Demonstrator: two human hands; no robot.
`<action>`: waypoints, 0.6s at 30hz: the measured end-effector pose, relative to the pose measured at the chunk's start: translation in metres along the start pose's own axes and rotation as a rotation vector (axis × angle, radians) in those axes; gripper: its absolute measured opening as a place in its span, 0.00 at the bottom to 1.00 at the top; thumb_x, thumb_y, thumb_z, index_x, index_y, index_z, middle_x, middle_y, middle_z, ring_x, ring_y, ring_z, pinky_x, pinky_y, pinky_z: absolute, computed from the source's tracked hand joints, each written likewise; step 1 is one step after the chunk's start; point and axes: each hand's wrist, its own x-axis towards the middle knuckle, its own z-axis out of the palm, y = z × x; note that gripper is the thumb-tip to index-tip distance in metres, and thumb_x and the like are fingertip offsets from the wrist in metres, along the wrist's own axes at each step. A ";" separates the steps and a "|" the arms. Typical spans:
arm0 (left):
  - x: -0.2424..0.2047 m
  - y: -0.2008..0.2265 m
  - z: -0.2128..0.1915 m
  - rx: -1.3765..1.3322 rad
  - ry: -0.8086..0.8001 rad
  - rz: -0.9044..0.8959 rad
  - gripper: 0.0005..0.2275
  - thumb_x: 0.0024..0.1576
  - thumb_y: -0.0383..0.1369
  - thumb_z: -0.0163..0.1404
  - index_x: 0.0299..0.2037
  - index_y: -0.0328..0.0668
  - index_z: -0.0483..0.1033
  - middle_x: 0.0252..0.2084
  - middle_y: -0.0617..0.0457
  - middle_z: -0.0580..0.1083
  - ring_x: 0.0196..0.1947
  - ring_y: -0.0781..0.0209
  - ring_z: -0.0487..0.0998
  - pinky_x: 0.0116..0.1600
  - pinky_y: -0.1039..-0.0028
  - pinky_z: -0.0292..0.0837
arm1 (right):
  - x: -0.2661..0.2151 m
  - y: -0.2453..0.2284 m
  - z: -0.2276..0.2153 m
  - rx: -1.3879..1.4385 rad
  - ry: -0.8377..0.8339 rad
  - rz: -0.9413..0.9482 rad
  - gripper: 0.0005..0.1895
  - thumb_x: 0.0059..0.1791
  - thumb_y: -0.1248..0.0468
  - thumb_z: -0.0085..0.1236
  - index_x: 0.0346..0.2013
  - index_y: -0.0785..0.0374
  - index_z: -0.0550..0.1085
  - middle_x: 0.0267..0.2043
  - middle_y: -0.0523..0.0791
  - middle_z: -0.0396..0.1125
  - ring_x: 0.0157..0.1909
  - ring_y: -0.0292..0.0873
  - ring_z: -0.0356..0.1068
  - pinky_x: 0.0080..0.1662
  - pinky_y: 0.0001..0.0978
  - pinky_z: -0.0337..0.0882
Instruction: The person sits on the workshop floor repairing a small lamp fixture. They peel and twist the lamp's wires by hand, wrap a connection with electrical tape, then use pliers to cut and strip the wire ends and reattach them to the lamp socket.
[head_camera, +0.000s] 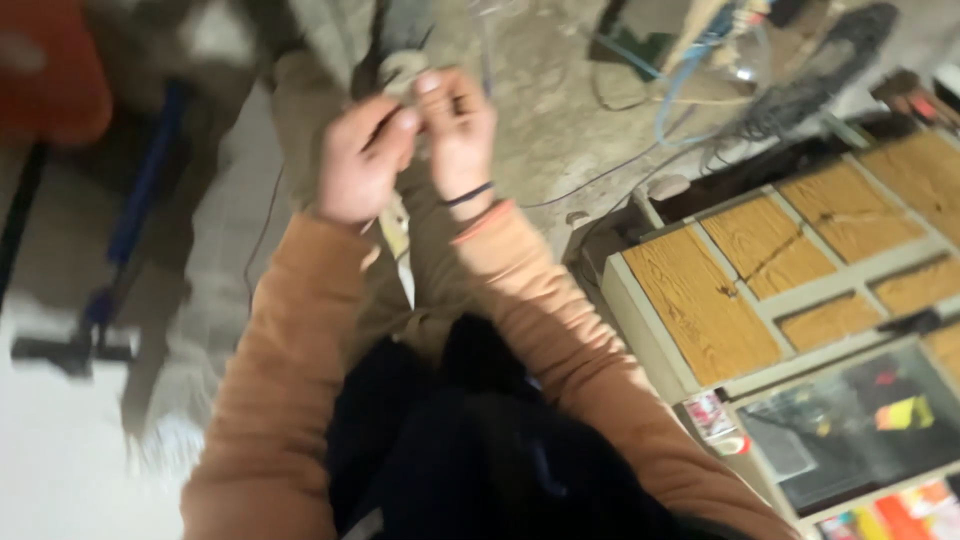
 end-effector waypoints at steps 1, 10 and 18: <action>0.001 -0.007 0.002 -0.001 -0.038 0.021 0.08 0.68 0.29 0.50 0.36 0.35 0.73 0.24 0.60 0.66 0.25 0.73 0.64 0.30 0.77 0.59 | 0.004 0.006 0.007 0.000 0.031 -0.031 0.09 0.56 0.61 0.57 0.36 0.64 0.74 0.31 0.37 0.65 0.32 0.30 0.61 0.35 0.24 0.64; -0.046 -0.057 -0.024 0.054 0.074 -0.185 0.06 0.64 0.30 0.52 0.37 0.35 0.77 0.24 0.62 0.67 0.25 0.75 0.63 0.30 0.80 0.58 | 0.110 0.004 -0.043 0.364 0.113 0.082 0.15 0.59 0.53 0.56 0.38 0.62 0.75 0.26 0.33 0.59 0.23 0.26 0.50 0.25 0.23 0.50; -0.013 -0.063 -0.036 -0.166 0.060 -0.083 0.06 0.66 0.29 0.50 0.41 0.33 0.76 0.28 0.60 0.69 0.29 0.73 0.66 0.36 0.81 0.60 | 0.004 -0.007 0.002 0.010 -0.515 -0.102 0.17 0.56 0.56 0.56 0.52 0.66 0.74 0.44 0.39 0.72 0.47 0.31 0.70 0.50 0.27 0.72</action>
